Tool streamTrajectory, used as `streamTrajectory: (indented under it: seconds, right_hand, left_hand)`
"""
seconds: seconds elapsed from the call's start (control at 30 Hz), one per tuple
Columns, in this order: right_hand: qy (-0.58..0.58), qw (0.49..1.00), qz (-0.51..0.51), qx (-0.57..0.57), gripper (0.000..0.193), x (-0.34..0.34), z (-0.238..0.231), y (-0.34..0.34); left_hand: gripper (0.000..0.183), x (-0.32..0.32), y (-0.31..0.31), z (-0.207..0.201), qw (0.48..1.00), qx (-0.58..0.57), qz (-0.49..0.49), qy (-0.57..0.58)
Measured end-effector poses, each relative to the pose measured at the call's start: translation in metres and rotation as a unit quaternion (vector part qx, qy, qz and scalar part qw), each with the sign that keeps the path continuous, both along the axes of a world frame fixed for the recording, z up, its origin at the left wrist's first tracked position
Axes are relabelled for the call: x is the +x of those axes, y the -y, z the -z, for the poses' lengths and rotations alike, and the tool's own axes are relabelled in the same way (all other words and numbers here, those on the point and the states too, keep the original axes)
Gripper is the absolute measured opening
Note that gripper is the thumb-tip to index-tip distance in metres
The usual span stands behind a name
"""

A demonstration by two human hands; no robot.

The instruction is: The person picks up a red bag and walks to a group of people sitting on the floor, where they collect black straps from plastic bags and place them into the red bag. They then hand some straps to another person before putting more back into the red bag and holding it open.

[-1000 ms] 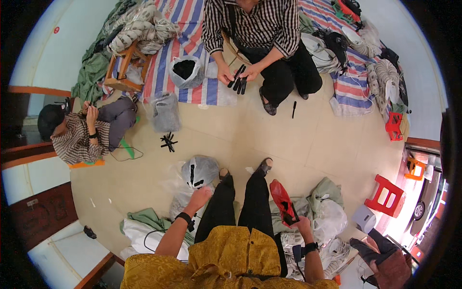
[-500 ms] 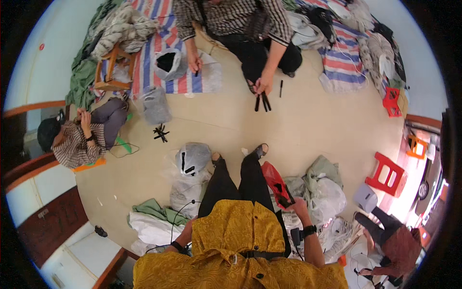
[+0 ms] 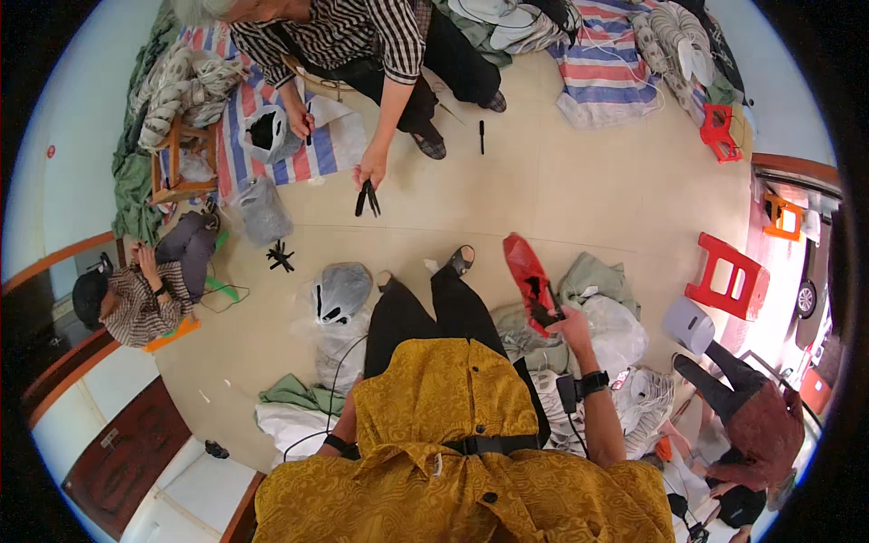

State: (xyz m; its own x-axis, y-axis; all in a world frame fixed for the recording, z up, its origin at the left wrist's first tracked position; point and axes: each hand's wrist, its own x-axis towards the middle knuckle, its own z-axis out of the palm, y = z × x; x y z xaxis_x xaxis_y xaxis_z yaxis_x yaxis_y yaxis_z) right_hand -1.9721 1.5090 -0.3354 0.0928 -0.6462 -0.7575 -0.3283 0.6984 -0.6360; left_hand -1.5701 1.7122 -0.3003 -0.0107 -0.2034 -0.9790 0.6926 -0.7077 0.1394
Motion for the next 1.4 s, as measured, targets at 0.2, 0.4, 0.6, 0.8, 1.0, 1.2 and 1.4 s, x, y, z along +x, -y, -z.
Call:
streamTrajectory:
  seconds: [0.2, 0.4, 0.6, 0.8, 1.0, 1.2, 1.4]
  right_hand:
    - [-0.073, 0.997, 0.015, 0.022, 0.03, -0.056, 0.045, 0.0]
    - [-0.158, 0.985, -0.07, -0.022, 0.032, -0.038, 0.024, 0.029]
    - [-0.12, 0.992, -0.046, 0.013, 0.031, -0.064, 0.055, -0.006]
    - [-0.164, 0.979, -0.1, 0.066, 0.029, -0.032, 0.036, 0.01]
    - [-0.164, 0.965, -0.177, 0.099, 0.029, 0.004, 0.036, 0.011]
    - [-0.197, 0.954, -0.177, 0.142, 0.029, 0.03, 0.024, 0.011]
    - [-0.13, 0.98, -0.086, 0.125, 0.034, 0.041, 0.034, 0.004]
  left_hand:
    - [0.027, -0.009, 0.041, -0.028, 0.997, -0.023, 0.05, 0.047]
    - [0.027, 0.025, 0.029, 0.035, 0.88, -0.188, 0.372, 0.23]
    - [0.03, 0.065, 0.121, 0.105, 0.834, -0.17, 0.34, 0.401]
    - [0.023, 0.083, 0.249, 0.095, 0.909, -0.137, 0.17, 0.355]
    - [0.028, 0.111, 0.269, 0.151, 0.878, -0.113, 0.293, 0.361]
    - [0.038, 0.091, 0.289, 0.147, 0.686, -0.156, 0.407, 0.583]
    - [0.039, 0.089, 0.309, 0.158, 0.54, -0.139, 0.509, 0.656]
